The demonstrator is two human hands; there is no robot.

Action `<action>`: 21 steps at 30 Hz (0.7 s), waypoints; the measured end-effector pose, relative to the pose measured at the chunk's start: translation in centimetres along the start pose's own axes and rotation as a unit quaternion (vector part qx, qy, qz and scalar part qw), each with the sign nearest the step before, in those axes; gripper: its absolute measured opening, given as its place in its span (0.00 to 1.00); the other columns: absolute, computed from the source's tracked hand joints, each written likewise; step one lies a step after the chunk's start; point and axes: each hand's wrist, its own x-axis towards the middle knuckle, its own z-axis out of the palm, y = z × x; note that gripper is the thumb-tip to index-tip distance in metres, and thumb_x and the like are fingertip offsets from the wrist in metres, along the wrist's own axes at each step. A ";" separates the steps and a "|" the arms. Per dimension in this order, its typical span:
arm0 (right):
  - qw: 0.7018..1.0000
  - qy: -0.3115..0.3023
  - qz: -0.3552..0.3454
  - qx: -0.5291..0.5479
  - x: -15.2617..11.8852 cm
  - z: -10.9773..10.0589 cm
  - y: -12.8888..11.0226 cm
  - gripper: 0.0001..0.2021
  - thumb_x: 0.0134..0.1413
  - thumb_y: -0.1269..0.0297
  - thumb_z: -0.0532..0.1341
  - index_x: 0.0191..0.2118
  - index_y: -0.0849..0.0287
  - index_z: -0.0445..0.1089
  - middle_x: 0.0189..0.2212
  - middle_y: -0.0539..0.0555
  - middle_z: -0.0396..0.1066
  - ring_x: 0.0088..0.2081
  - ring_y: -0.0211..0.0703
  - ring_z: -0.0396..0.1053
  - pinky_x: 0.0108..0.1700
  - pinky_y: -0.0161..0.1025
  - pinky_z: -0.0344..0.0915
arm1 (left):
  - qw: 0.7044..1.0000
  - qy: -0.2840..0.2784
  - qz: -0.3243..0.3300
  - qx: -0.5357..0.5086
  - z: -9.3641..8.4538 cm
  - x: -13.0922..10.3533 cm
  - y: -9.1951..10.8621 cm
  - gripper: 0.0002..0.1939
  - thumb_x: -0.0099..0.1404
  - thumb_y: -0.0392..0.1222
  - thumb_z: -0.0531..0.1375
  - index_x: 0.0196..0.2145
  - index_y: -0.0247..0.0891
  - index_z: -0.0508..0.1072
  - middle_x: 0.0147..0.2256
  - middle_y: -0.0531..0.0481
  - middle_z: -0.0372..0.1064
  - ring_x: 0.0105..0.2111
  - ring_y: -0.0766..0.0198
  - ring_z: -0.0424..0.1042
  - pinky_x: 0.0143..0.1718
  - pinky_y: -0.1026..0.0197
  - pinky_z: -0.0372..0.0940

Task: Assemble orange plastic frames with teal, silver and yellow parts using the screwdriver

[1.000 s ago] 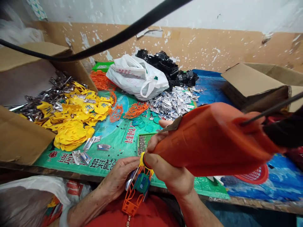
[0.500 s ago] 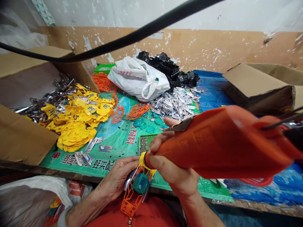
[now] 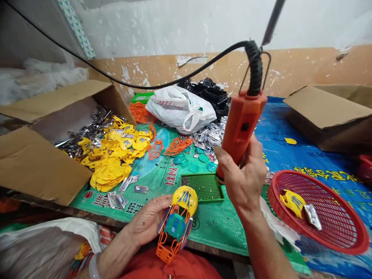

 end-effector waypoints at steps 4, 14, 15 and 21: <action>0.993 0.000 -0.095 -0.064 -2.8 -0.2 0.0 0.34 0.46 0.60 0.69 0.61 0.46 0.61 0.56 0.57 0.60 0.56 0.57 0.58 0.52 0.55 0.61 | 1.000 -0.016 0.003 -0.001 0.0 0.1 0.3 0.16 0.44 0.41 0.74 0.28 0.30 0.77 0.25 0.50 0.73 0.24 0.68 0.69 0.27 0.66 0.64; 0.784 -0.455 0.381 0.181 -4.1 1.8 3.4 0.18 0.40 0.61 0.71 0.39 0.66 0.76 0.25 0.52 0.72 0.17 0.29 0.58 0.16 0.28 0.49 | 0.998 -0.047 0.027 0.009 0.3 -0.3 0.4 0.15 0.51 0.43 0.72 0.34 0.32 0.78 0.31 0.48 0.75 0.29 0.66 0.71 0.32 0.66 0.65; 0.788 -0.437 0.389 0.191 -4.1 1.9 3.4 0.19 0.41 0.60 0.71 0.39 0.66 0.75 0.25 0.53 0.72 0.17 0.29 0.58 0.15 0.27 0.49 | 0.998 -0.051 0.033 0.013 0.2 -0.5 0.4 0.15 0.53 0.44 0.71 0.36 0.34 0.78 0.33 0.48 0.76 0.31 0.66 0.72 0.35 0.65 0.66; 0.788 -0.407 0.400 0.232 -5.3 1.3 3.7 0.15 0.45 0.61 0.69 0.40 0.61 0.76 0.32 0.56 0.77 0.21 0.37 0.69 0.15 0.30 0.61 | 0.992 -0.085 0.066 0.066 -0.1 -3.4 -0.1 0.29 0.49 0.36 0.71 0.51 0.40 0.74 0.38 0.49 0.76 0.29 0.68 0.73 0.28 0.69 0.64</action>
